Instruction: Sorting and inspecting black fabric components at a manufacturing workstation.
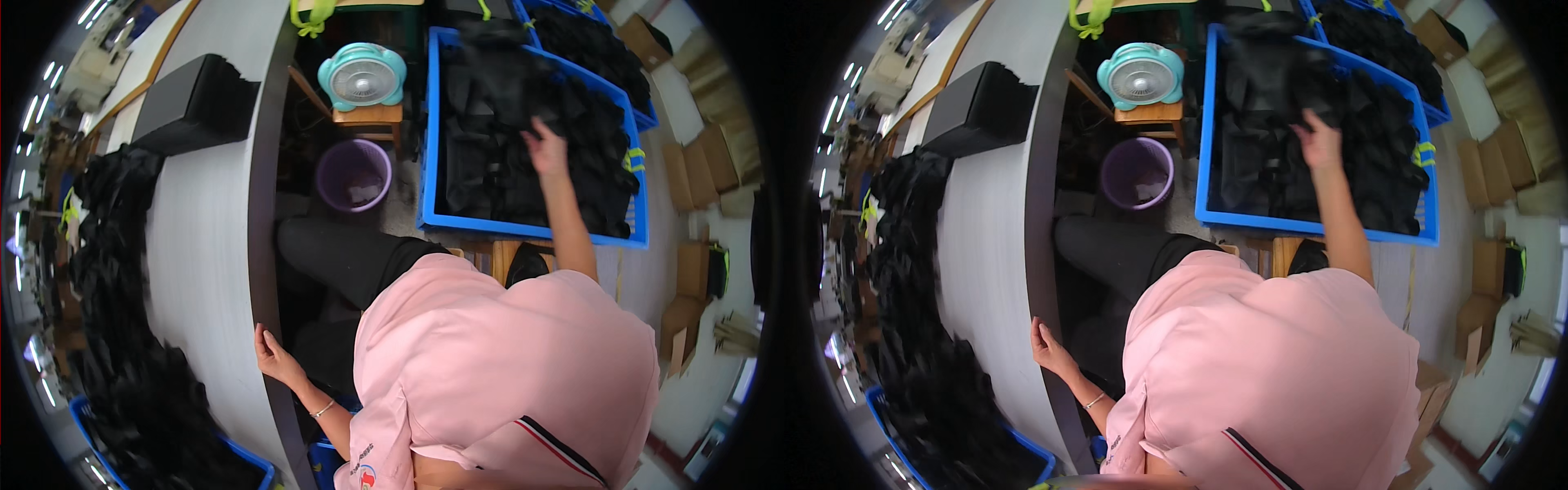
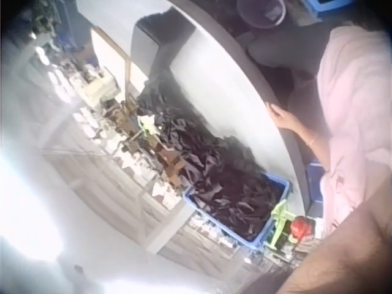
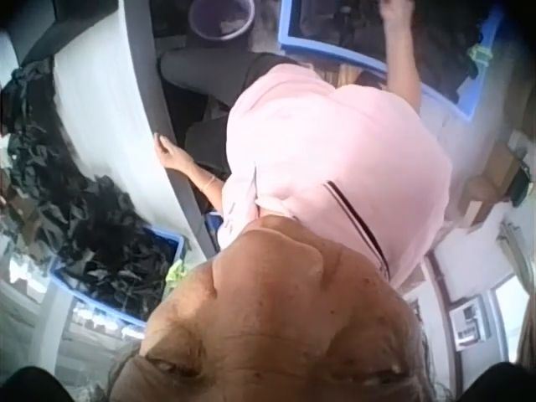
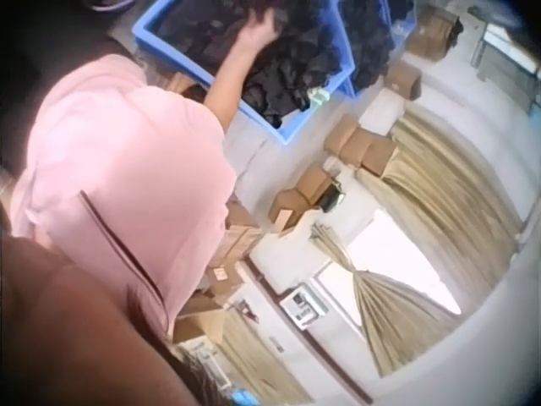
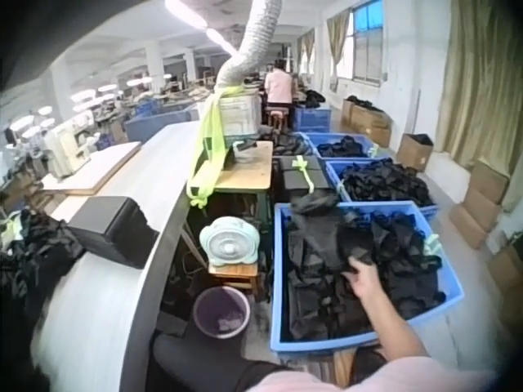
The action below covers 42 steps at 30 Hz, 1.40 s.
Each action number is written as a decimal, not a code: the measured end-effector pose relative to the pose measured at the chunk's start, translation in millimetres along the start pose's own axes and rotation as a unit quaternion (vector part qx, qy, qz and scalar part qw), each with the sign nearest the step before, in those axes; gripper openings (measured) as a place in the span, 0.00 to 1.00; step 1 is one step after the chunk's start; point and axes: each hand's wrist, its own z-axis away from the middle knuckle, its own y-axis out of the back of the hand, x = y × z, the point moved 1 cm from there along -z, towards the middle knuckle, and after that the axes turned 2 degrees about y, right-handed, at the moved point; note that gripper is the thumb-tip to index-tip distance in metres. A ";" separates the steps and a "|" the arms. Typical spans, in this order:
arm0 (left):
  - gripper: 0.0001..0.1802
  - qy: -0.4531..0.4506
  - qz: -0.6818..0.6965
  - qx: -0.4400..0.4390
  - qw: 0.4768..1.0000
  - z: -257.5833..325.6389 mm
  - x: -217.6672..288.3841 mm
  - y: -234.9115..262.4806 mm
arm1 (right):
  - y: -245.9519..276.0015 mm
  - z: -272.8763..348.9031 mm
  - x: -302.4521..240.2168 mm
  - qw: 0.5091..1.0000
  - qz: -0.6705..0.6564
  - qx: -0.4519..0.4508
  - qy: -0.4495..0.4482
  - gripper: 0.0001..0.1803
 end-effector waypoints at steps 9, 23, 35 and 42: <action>0.13 0.076 0.080 0.069 0.991 25.6 -13.9 7.1 | 99.7 -109.5 -32.1 0.901 0.344 0.238 0.116 0.23; 0.11 -0.009 0.006 0.210 0.978 -41.0 3.8 70.1 | -178.5 273.0 202.4 0.586 0.459 -0.591 0.311 0.22; 0.21 -0.068 -0.138 0.494 0.856 -236.4 7.7 166.9 | -239.9 303.0 209.2 0.465 0.457 -0.693 0.307 0.17; 0.10 -0.045 0.199 0.245 0.948 -221.1 25.2 107.5 | -282.6 338.9 201.9 0.524 0.324 -0.735 0.283 0.14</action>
